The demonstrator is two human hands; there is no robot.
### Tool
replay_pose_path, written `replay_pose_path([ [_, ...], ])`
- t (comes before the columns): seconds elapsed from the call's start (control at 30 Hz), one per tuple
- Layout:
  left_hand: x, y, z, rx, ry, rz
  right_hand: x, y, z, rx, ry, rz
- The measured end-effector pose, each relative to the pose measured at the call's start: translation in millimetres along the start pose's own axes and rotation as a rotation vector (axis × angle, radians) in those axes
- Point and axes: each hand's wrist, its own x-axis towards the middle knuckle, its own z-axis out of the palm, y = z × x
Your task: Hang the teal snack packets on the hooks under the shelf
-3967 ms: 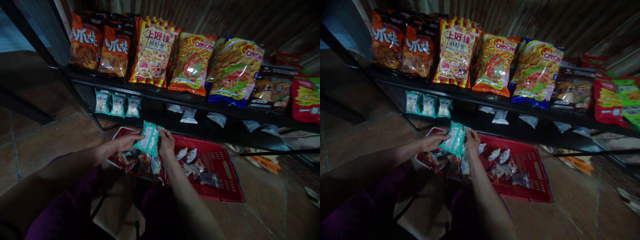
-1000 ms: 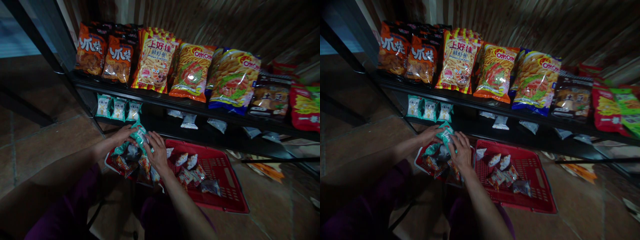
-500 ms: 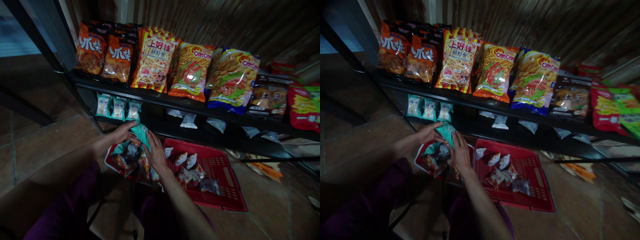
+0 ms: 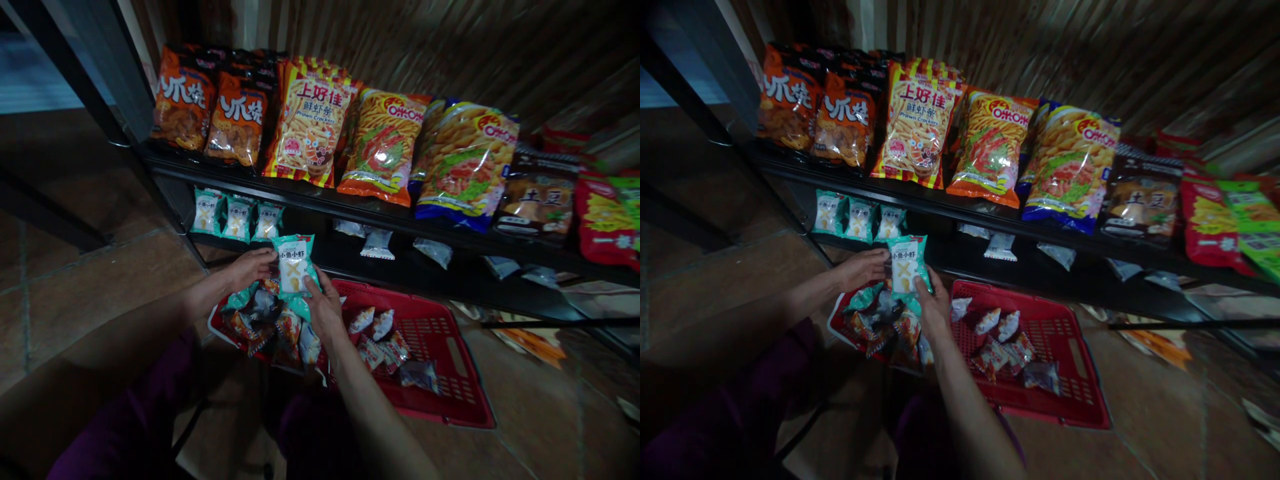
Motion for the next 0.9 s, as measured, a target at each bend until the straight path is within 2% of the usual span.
replay_pose_path([
  [0.2,-0.6,1.9,3.1,-0.044,0.037,0.028,-1.4,-4.7,4.4,0.155,0.018,0.095],
  [0.4,-2.5,-3.9,7.1,-0.029,-0.014,-0.029,0.8,3.1,3.0,0.112,0.005,0.119],
  [0.73,-0.1,-3.4,5.1,-0.033,0.109,-0.002,-2.8,-1.8,5.5,0.118,-0.034,0.206],
  [0.9,1.3,-5.5,3.6,-0.044,0.101,0.013,-3.3,0.1,5.8,0.118,-0.038,0.211],
])
